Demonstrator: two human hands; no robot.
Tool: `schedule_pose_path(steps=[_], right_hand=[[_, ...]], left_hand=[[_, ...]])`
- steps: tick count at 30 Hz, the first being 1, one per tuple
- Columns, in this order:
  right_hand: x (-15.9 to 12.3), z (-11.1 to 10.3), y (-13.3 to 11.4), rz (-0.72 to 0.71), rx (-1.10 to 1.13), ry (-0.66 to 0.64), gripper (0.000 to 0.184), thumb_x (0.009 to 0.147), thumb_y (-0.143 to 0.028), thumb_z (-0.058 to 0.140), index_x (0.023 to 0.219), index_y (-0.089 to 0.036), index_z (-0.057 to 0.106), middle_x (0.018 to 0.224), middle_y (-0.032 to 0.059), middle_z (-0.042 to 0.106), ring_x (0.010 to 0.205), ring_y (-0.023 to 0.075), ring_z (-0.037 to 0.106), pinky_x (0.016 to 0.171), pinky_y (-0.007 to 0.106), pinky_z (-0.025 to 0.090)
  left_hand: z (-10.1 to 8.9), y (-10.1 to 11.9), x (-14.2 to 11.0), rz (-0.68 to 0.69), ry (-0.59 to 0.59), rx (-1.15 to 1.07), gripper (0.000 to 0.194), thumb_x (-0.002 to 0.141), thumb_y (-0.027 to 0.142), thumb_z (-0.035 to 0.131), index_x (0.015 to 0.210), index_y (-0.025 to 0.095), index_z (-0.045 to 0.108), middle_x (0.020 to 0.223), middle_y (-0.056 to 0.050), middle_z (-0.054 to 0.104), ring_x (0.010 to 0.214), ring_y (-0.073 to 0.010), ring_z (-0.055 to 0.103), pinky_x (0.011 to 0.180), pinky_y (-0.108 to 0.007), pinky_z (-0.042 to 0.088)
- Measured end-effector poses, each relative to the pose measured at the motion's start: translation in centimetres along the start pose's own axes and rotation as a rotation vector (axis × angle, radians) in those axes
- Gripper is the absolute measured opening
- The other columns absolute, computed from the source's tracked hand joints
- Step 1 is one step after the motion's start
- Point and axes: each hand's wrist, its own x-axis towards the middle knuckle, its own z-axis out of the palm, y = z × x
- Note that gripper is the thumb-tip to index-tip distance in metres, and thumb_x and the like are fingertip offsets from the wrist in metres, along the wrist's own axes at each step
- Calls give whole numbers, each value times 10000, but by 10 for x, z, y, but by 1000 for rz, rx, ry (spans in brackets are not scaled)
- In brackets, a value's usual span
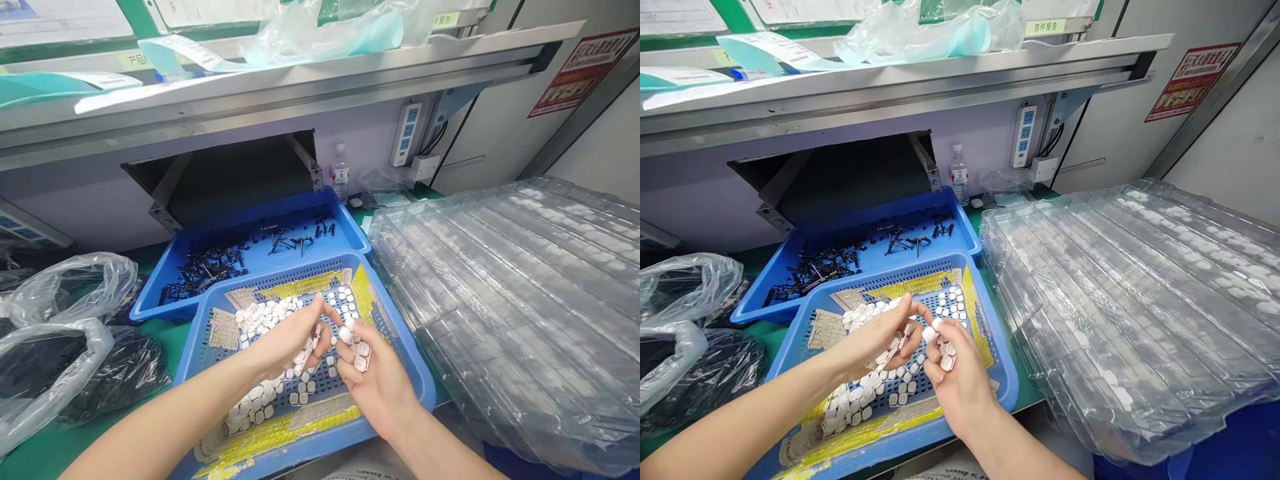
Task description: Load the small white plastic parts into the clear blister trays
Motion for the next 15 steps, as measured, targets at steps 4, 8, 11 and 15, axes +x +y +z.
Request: schedule_pose_path(steps=[4, 8, 11, 15], right_hand=[[-4, -1, -7, 19, 90, -11, 33, 566, -182, 512, 567, -167, 482, 665, 17, 541, 567, 108, 496, 430, 191, 364], [-4, 0, -4, 4, -132, -34, 73, 603, -225, 535, 598, -172, 485, 604, -3, 520, 469, 78, 431, 349, 161, 252], [-3, 2, -1, -20, -440, -62, 147, 670, -307, 585, 659, -180, 512, 523, -53, 437, 374, 31, 275, 325, 155, 118], [-2, 4, -4, -346, -1013, -125, 169, 706, -331, 572, 819, -212, 612, 513, -48, 462, 431, 72, 374, 431, 201, 291]], left_hand=[[-2, 3, 3, -9, -28, -265, 467, 841, 557, 238, 827, 162, 486, 518, 39, 470, 277, -35, 278, 278, -141, 206], [-5, 3, 4, 3, -71, -396, 472, 839, 551, 253, 835, 149, 502, 600, 12, 497, 292, -39, 349, 271, -145, 218], [-8, 1, 6, 10, -57, -440, 461, 832, 553, 276, 824, 155, 508, 608, 12, 488, 319, -44, 365, 278, -144, 229], [-6, -2, 6, 5, -8, -386, 480, 810, 595, 287, 815, 166, 500, 542, 31, 462, 305, -40, 332, 274, -131, 212]])
